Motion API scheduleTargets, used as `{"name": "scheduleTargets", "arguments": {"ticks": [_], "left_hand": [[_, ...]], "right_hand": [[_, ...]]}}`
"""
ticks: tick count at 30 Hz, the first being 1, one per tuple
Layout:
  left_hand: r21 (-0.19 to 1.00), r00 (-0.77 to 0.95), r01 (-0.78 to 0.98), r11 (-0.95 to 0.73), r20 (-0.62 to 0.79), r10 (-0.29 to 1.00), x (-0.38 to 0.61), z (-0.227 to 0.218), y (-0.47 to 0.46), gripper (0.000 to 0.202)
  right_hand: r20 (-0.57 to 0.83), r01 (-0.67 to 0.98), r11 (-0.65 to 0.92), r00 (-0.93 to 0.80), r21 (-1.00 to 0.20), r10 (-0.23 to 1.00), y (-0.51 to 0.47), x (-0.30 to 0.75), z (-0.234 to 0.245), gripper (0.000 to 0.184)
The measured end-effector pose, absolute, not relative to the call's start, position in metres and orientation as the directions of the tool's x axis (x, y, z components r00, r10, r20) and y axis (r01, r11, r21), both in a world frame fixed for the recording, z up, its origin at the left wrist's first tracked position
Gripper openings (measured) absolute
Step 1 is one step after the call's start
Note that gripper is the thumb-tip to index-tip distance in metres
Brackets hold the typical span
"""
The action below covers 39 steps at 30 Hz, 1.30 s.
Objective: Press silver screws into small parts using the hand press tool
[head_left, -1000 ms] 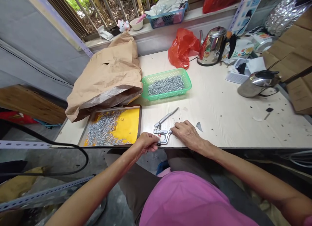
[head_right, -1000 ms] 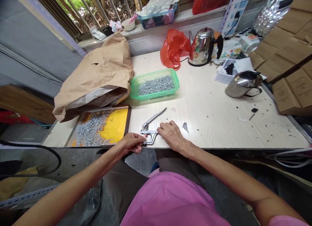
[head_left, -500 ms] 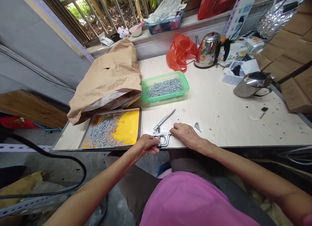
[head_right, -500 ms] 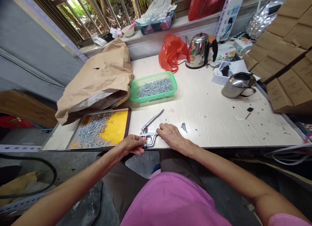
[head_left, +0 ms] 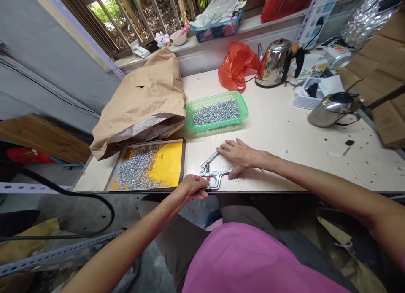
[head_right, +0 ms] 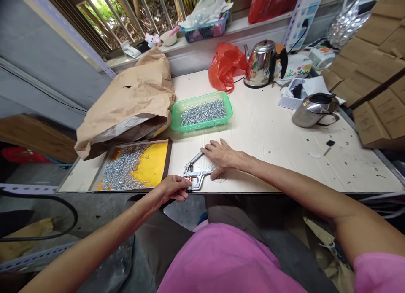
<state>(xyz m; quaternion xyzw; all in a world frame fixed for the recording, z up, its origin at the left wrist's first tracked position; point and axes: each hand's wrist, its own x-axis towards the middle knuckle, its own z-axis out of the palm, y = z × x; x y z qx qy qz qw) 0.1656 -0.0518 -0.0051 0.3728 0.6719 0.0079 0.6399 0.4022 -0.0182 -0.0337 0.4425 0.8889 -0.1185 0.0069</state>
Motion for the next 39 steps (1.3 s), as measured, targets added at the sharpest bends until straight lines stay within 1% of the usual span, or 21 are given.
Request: {"name": "scheduleTargets", "arguments": {"ticks": [3,9,14,17,18,19,20,21,22,23,24,25,27,29,31,33,35,37,39], "left_hand": [[0.495,0.086,0.48,0.724,-0.848,0.523,0.167,-0.005,-0.052,0.02],[0.492,0.066,0.472,0.732,-0.847,0.527,0.17,-0.004,-0.055,0.019],[0.514,0.044,0.468,0.719,-0.826,0.562,0.174,-0.002,-0.057,0.019],[0.501,0.045,0.535,0.68,-0.821,0.569,0.172,0.001,-0.061,0.017],[0.503,0.043,0.589,0.632,-0.8,0.598,0.171,0.002,-0.063,0.018],[0.518,0.04,0.66,0.544,-0.748,0.663,0.17,0.003,-0.065,0.019],[0.533,0.05,0.739,0.412,-0.653,0.756,0.171,0.004,-0.068,0.019],[0.529,0.086,0.814,0.239,-0.516,0.852,0.172,0.004,-0.07,0.018],[0.497,0.155,0.867,0.048,-0.358,0.921,0.174,0.003,-0.072,0.015],[0.442,0.248,0.887,-0.132,-0.216,0.944,0.177,0.002,-0.072,0.013],[0.384,0.348,0.879,-0.281,-0.118,0.93,0.182,0.0,-0.071,0.015],[0.336,0.439,0.856,-0.393,-0.072,0.895,0.187,-0.003,-0.068,0.022],[0.29,0.569,0.798,-0.528,-0.073,0.819,0.199,-0.008,-0.059,0.039],[0.282,0.637,0.757,-0.59,-0.114,0.763,0.209,-0.013,-0.047,0.055],[0.276,0.678,0.727,-0.628,-0.152,0.719,0.215,-0.015,-0.036,0.062],[0.256,0.708,0.703,-0.663,-0.171,0.685,0.219,-0.016,-0.029,0.06],[0.231,0.726,0.687,-0.688,-0.176,0.665,0.22,-0.016,-0.027,0.054],[0.219,0.733,0.68,-0.7,-0.174,0.657,0.22,-0.016,-0.026,0.048],[0.222,0.737,0.676,-0.703,-0.166,0.655,0.219,-0.018,-0.027,0.041]], "right_hand": [[-0.107,0.797,0.573,-0.597,-0.193,0.795,-0.02,0.401,-0.028,0.107],[-0.12,0.819,0.553,-0.571,-0.153,0.812,-0.029,0.4,-0.023,0.078],[-0.097,0.842,0.523,-0.536,-0.133,0.839,-0.034,0.4,-0.023,0.073],[-0.131,0.853,0.508,-0.521,-0.121,0.843,-0.038,0.398,-0.018,0.06],[-0.139,0.856,0.504,-0.516,-0.114,0.845,-0.04,0.396,-0.016,0.055],[-0.142,0.859,0.5,-0.511,-0.108,0.848,-0.042,0.395,-0.015,0.051],[-0.14,0.862,0.496,-0.506,-0.104,0.851,-0.044,0.394,-0.013,0.048],[-0.136,0.863,0.494,-0.504,-0.103,0.853,-0.046,0.393,-0.012,0.047],[-0.13,0.865,0.491,-0.501,-0.104,0.856,-0.047,0.392,-0.012,0.046],[-0.126,0.868,0.486,-0.496,-0.106,0.859,-0.049,0.391,-0.011,0.045],[-0.123,0.871,0.479,-0.49,-0.108,0.863,-0.05,0.39,-0.011,0.045],[-0.124,0.876,0.47,-0.481,-0.109,0.868,-0.05,0.39,-0.011,0.046],[-0.132,0.881,0.46,-0.472,-0.111,0.872,-0.051,0.391,-0.012,0.047],[-0.149,0.873,0.474,-0.487,-0.115,0.861,-0.05,0.393,-0.013,0.05],[-0.164,0.859,0.497,-0.512,-0.127,0.843,-0.049,0.396,-0.013,0.055],[-0.182,0.853,0.499,-0.52,-0.151,0.834,-0.048,0.398,-0.013,0.058],[-0.202,0.865,0.469,-0.499,-0.179,0.843,-0.049,0.399,-0.012,0.056],[-0.228,0.882,0.422,-0.463,-0.207,0.856,-0.051,0.399,-0.01,0.051],[-0.246,0.891,0.389,-0.442,-0.235,0.863,-0.055,0.398,-0.009,0.042]]}}
